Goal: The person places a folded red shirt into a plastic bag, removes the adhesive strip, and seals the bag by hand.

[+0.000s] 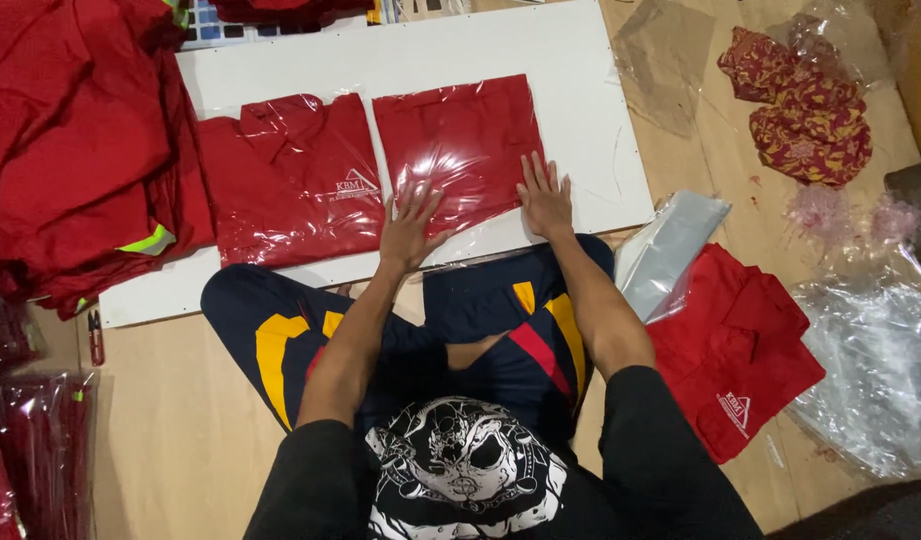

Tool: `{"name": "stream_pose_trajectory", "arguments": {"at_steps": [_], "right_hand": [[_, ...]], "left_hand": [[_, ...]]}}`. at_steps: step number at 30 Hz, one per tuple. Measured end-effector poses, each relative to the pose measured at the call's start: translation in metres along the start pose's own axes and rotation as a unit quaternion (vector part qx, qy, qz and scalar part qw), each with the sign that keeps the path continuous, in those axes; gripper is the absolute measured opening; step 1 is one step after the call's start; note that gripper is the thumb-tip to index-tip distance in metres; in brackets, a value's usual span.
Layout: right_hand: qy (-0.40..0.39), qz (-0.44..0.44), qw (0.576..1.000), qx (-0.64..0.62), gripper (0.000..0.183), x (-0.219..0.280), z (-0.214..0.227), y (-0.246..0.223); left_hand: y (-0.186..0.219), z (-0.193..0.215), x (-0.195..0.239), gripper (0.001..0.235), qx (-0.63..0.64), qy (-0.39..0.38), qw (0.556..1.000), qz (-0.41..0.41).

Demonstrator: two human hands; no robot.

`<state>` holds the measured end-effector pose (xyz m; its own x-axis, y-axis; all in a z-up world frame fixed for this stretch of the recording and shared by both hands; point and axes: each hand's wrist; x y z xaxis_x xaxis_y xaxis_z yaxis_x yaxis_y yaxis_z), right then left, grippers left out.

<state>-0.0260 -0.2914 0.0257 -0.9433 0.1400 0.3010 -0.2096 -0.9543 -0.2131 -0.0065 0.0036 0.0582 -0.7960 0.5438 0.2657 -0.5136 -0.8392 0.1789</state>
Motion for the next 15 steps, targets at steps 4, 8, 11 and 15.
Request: {"name": "stream_pose_trajectory", "arguments": {"at_steps": [4,8,11,15], "right_hand": [[-0.011,-0.029,0.999,-0.025,0.056,0.002,0.002,-0.007],[0.162,-0.116,0.927,-0.317,0.054,-0.053,-0.052,0.054],[0.177,-0.26,0.874,-0.37,0.055,-0.099,-0.117,0.125],[0.061,-0.227,0.861,-0.451,0.06,-0.044,-0.043,0.085]], "left_hand": [[-0.003,-0.025,-0.009,0.079,0.007,-0.011,1.0,0.01],[-0.006,0.005,0.001,0.073,0.209,0.031,0.977,-0.007],[-0.013,-0.014,-0.004,0.05,0.321,0.147,0.935,0.005],[-0.029,-0.065,-0.031,0.029,0.204,0.19,0.959,0.052]]}}
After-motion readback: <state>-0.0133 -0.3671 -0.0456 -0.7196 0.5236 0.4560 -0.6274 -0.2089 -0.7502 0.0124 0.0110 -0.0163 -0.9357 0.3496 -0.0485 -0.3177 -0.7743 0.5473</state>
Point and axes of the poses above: each hand's wrist, its own x-axis away from the middle knuckle, its own z-axis out of the back of the hand, y = z × x, and after that the axes turned 1 degree about -z, right-handed
